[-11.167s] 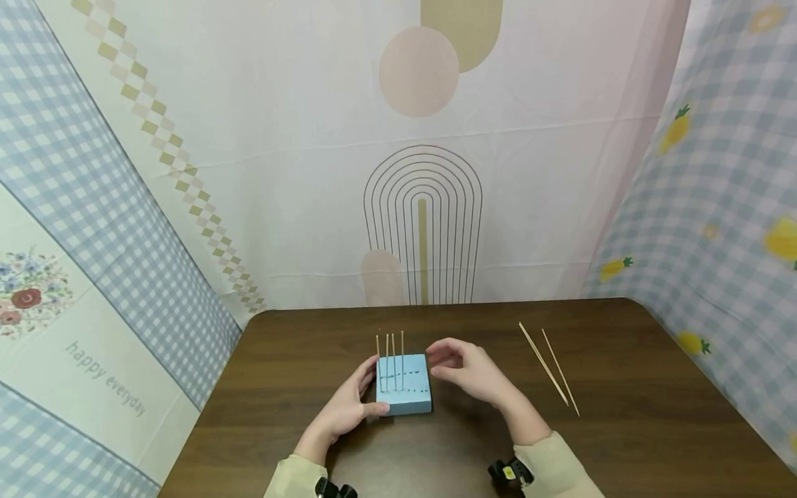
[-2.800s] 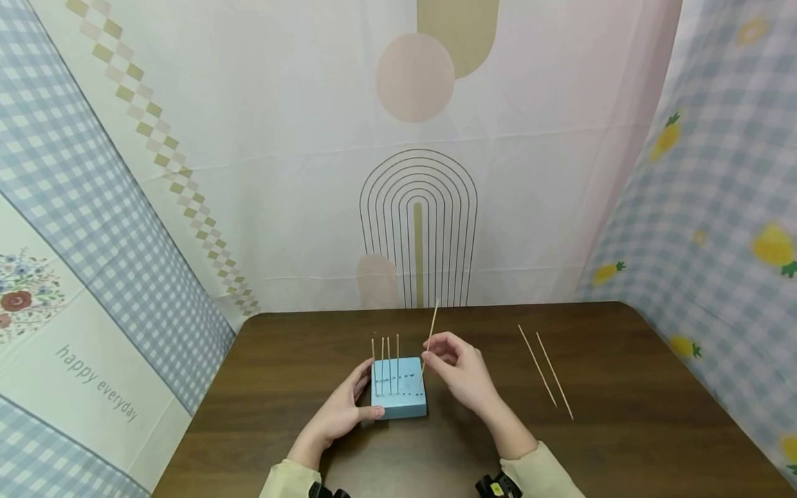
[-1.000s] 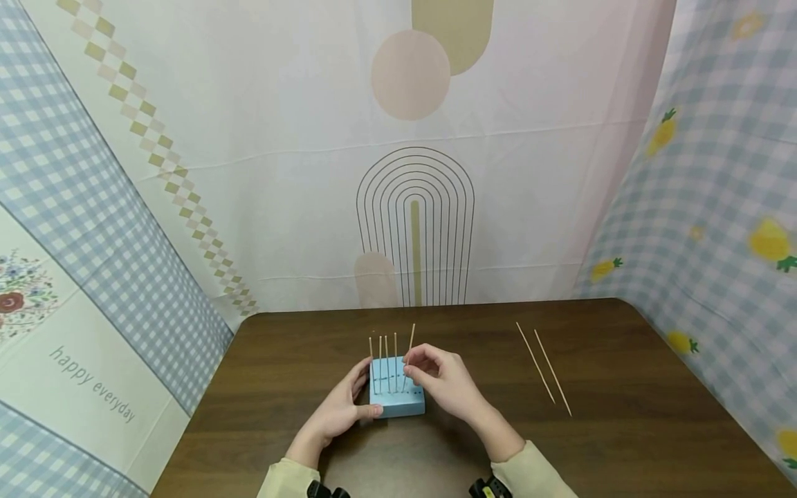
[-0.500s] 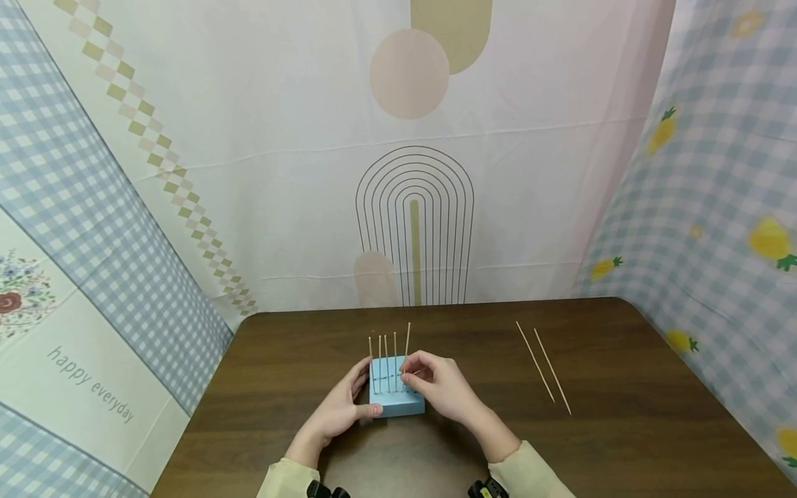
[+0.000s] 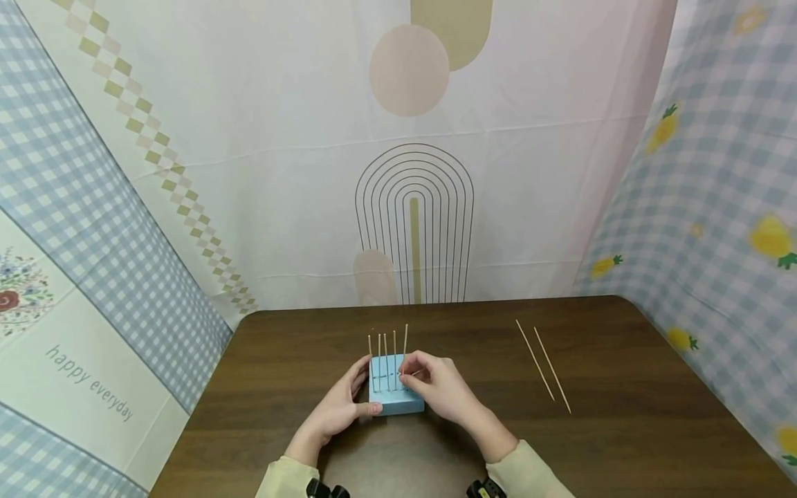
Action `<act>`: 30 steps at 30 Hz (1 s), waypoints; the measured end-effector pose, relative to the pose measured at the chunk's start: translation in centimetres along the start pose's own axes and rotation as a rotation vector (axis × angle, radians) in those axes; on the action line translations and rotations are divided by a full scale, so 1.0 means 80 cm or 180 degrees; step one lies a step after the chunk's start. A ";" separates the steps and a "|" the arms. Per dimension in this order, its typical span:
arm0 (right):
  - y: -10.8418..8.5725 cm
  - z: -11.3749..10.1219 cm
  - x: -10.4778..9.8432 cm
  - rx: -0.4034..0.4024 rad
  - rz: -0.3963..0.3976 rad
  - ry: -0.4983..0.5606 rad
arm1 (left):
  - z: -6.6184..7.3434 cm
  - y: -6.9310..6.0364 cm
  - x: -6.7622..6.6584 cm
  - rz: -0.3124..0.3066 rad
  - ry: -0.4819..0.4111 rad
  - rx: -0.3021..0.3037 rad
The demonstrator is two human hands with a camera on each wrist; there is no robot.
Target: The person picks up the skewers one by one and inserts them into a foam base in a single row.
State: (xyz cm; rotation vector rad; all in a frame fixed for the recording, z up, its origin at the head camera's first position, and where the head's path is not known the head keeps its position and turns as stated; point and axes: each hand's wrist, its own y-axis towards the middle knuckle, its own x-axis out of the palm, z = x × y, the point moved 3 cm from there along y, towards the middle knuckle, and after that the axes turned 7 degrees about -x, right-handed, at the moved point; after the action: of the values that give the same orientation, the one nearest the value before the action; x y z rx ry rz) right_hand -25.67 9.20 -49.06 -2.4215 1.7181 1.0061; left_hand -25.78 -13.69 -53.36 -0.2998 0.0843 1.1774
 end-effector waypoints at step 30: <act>-0.001 -0.001 0.007 -0.0149 -0.0016 -0.0391 | -0.001 -0.001 -0.001 -0.0017 0.0000 -0.0021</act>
State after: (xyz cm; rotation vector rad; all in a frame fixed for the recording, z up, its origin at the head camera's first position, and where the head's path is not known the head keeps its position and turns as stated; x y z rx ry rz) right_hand -25.48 8.74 -49.27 -2.3351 1.6667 1.1805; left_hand -25.74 -13.82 -53.40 -0.3056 0.0796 1.1726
